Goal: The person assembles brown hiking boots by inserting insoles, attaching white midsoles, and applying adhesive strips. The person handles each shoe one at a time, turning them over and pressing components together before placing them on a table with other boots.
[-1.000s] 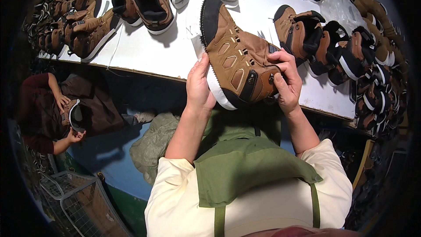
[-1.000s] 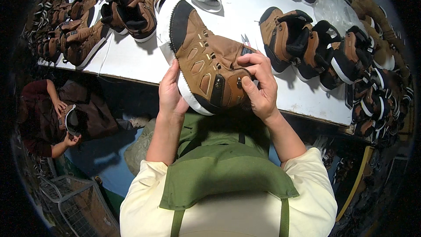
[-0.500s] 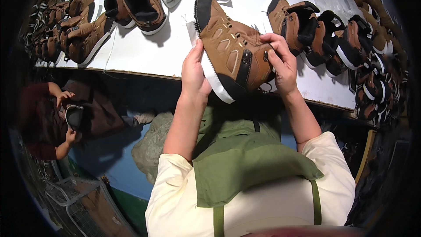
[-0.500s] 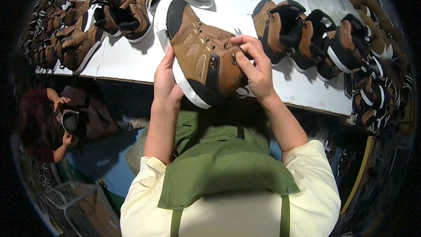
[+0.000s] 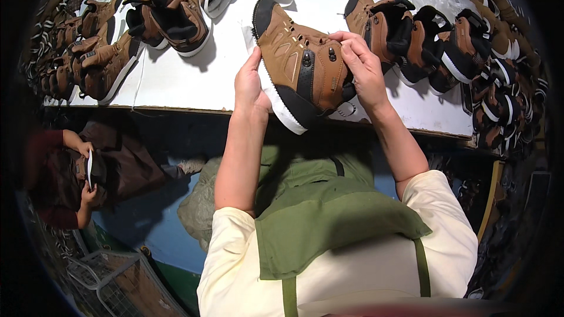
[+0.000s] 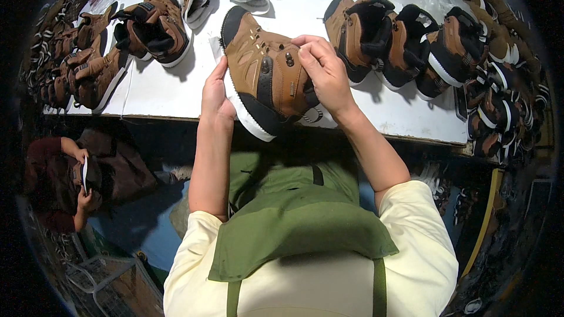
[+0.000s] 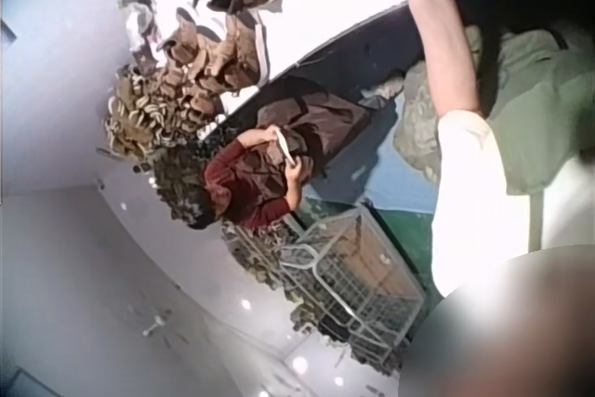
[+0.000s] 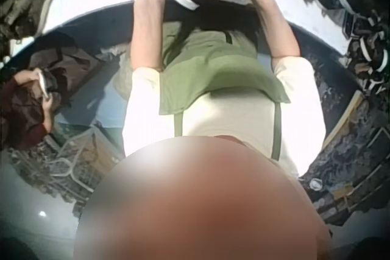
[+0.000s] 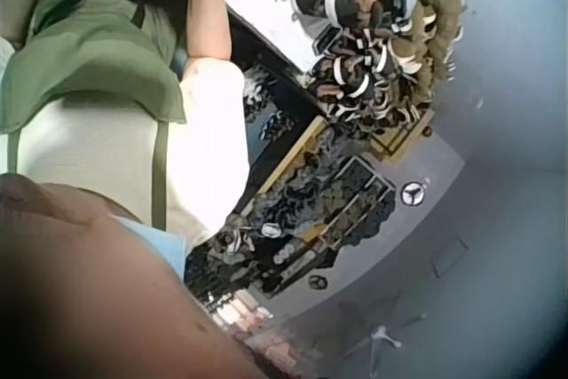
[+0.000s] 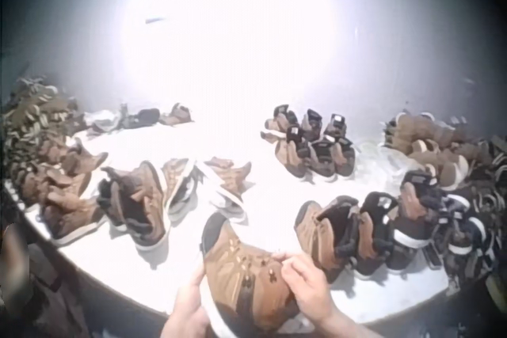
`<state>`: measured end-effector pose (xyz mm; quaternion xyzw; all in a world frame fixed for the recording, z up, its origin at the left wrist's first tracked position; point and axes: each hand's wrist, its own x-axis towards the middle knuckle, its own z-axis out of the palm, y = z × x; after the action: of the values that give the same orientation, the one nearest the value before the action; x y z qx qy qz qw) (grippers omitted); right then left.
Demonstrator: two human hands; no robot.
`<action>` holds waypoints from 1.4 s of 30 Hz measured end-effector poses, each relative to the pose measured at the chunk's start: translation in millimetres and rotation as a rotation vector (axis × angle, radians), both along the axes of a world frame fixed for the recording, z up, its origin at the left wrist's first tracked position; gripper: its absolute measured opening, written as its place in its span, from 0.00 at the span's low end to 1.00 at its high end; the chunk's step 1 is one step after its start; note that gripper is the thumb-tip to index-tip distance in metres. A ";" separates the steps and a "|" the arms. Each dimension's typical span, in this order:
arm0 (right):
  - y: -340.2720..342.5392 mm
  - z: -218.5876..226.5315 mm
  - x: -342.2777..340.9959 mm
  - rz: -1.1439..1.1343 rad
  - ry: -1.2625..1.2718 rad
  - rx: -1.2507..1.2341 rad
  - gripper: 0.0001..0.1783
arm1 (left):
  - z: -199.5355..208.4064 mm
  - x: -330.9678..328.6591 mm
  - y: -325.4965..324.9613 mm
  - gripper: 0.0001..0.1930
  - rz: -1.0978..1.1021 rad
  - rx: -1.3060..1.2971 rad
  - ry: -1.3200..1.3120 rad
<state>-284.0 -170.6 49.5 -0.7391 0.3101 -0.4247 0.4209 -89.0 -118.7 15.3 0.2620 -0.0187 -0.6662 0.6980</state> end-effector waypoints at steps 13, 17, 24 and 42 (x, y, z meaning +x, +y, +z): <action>24.6 0.7 -7.0 -0.027 0.039 -0.200 0.13 | -4.2 -6.4 15.8 0.21 0.090 -0.150 -0.078; 32.5 4.6 -7.2 -0.046 0.053 -0.307 0.13 | -5.2 -5.0 19.9 0.21 0.071 -0.156 -0.110; 45.5 17.5 -5.1 -0.054 0.195 -0.551 0.09 | -7.8 2.5 26.2 0.17 0.147 -0.157 -0.337; 82.4 20.0 17.1 -0.012 0.333 -0.745 0.10 | 1.7 21.3 32.8 0.10 0.241 -0.075 -0.569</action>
<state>-266.9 -88.2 69.5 -0.8979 0.2033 -0.3848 0.0659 -67.6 -85.9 17.0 0.4125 -0.2066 -0.4772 0.7480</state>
